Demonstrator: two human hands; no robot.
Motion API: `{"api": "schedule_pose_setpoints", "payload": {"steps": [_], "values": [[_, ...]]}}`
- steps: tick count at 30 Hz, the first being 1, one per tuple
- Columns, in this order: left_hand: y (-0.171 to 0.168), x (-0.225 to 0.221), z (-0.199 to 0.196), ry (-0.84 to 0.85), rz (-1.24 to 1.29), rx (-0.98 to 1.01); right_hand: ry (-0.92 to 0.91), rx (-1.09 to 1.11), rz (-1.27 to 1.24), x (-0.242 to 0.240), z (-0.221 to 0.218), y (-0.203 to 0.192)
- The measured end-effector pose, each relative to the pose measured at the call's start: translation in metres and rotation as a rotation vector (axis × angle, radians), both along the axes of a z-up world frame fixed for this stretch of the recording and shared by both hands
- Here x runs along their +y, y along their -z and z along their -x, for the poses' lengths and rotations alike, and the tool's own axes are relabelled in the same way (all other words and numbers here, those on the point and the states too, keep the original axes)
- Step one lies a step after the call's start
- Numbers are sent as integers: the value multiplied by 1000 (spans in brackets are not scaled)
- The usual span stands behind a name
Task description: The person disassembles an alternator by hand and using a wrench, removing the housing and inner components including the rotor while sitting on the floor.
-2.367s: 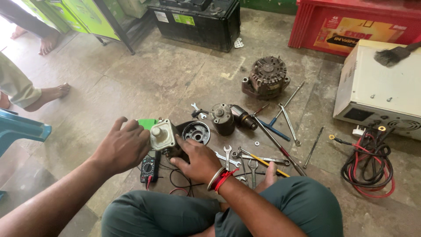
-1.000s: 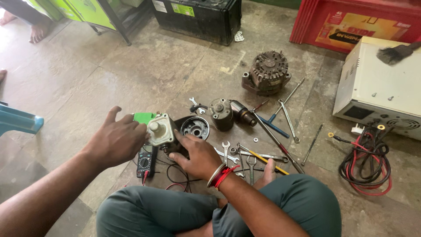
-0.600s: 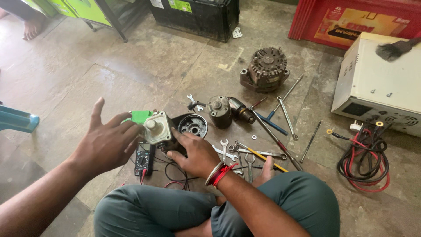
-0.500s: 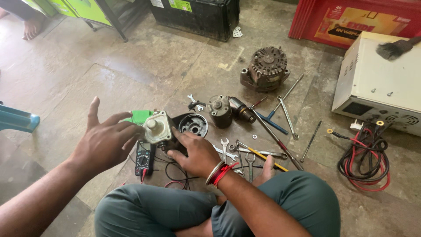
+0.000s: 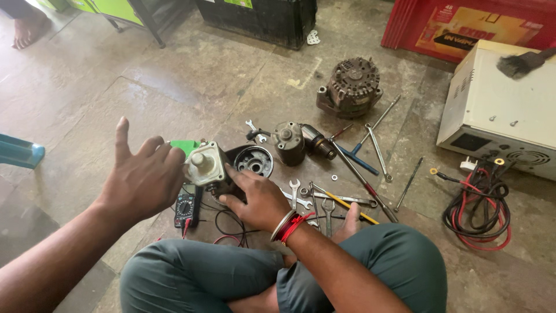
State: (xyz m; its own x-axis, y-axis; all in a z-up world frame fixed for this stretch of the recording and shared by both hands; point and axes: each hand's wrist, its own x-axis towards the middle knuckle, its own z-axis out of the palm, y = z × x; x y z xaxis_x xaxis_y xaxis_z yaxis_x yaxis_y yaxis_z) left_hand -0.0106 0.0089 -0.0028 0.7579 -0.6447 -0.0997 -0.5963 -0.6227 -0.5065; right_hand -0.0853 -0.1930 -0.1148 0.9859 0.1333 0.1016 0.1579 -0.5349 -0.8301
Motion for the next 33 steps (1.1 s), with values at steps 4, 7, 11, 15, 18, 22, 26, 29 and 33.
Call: {"api": "schedule_pose_setpoints", "payload": {"steps": [4, 7, 11, 15, 18, 22, 26, 29, 33], "values": [[-3, 5, 6, 125, 113, 13, 14, -40, -7, 0, -1, 1], [-5, 6, 4, 33, 88, 112, 10, -45, -11, 0, -1, 3], [-14, 2, -6, 68, 101, 176, 12, -102, -11, 0, -1, 5], [-22, -5, -13, 225, 14, 146, 5, -67, -17, 0, -2, 3], [-21, -9, -14, 210, 2, 184, 5, -78, -26, 1, -1, 3], [-17, -8, -11, 91, -17, 211, 5, -61, -28, 0, -1, 2], [-12, -9, -8, 153, 3, 108, -1, -72, -41, -1, -2, 3], [-10, -14, -10, 45, -12, 184, -15, -88, -84, -3, -3, 4], [-12, -14, -12, -209, 1, 321, -7, -100, -83, -3, -5, 5]]}}
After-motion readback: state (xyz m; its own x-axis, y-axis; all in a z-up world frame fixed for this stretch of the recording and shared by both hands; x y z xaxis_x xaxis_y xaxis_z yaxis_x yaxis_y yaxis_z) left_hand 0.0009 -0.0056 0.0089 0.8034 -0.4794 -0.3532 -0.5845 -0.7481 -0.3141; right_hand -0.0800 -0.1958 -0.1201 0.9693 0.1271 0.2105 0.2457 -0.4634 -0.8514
